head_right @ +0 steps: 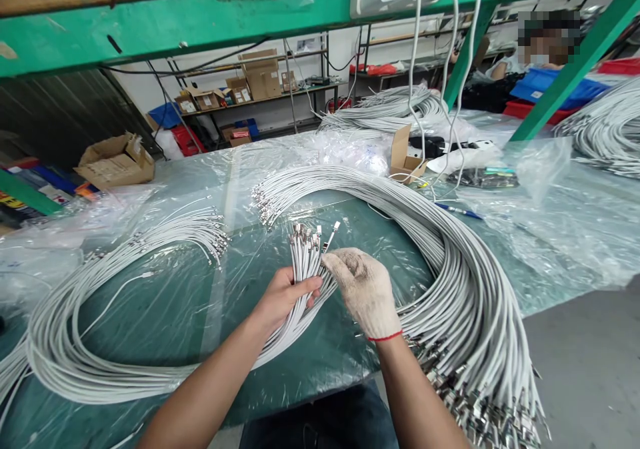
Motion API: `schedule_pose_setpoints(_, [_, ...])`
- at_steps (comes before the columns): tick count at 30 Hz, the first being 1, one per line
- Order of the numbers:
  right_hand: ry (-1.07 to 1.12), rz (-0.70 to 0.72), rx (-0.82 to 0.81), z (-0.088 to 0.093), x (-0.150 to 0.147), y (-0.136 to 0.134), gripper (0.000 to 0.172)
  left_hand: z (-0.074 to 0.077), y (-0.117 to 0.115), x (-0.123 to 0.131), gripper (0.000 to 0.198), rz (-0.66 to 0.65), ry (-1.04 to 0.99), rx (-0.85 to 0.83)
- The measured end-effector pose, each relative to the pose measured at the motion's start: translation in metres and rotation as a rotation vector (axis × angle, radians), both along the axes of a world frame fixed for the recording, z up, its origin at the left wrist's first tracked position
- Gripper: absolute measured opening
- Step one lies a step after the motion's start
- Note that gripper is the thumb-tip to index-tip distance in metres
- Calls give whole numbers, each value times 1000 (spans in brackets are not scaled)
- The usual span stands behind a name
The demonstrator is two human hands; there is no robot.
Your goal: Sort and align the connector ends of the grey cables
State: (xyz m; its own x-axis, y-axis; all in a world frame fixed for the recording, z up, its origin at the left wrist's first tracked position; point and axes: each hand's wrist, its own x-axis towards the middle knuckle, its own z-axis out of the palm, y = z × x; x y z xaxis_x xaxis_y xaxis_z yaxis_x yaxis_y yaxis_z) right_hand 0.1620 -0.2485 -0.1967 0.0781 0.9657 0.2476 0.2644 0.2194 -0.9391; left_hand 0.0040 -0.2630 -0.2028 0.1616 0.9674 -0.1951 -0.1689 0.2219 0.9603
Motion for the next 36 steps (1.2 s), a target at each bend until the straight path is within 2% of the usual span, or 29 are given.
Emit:
schedule_pose_setpoints(2, [13, -16, 23, -1, -2, 1, 43, 1, 0, 0, 30, 20, 2, -5])
schedule_pose_setpoints(5, [178, 35, -110, -3, -2, 2, 52, 1, 0, 1, 28, 37, -23, 0])
schedule_pose_setpoints(8, [267, 19, -207, -6, 3, 4, 64, 0, -1, 2, 29, 37, -40, 3])
schedule_pose_setpoints(13, [190, 73, -151, -6, 6, 6, 52, -1, -1, 2, 30, 30, -40, -1])
schedule_pose_setpoints(17, [108, 15, -69, -7, 4, 5, 46, -1, -1, 2, 31, 14, -40, -3])
schedule_pose_setpoints(21, [168, 87, -131, -12, 9, 8, 50, -2, 0, 2, 30, 49, -28, -3])
schedule_pose_setpoints(23, [92, 112, -172, -16, 16, 11, 50, -2, 0, 2, 30, 72, -33, 11])
schedule_pose_setpoints(25, [-95, 80, -185, -18, 24, 14, 46, -1, 1, 1, 29, 71, -52, 16])
schedule_pose_setpoints(27, [-304, -19, -174, -17, 29, 16, 41, 0, 1, 0, 29, 48, -77, 7])
schedule_pose_setpoints(29, [-367, -121, -142, -14, 31, 19, 40, 1, 0, 0, 29, 21, -91, -5])
schedule_pose_setpoints(31, [-212, -140, -113, -8, 30, 21, 45, 2, -1, 0, 29, -8, -77, -7])
schedule_pose_setpoints(34, [139, -26, -99, 6, 23, 22, 51, 1, -1, 0, 27, -76, -30, 15])
schedule_pose_setpoints(36, [254, 26, -120, 17, 18, 23, 49, 1, -1, 0, 27, -126, 0, 40])
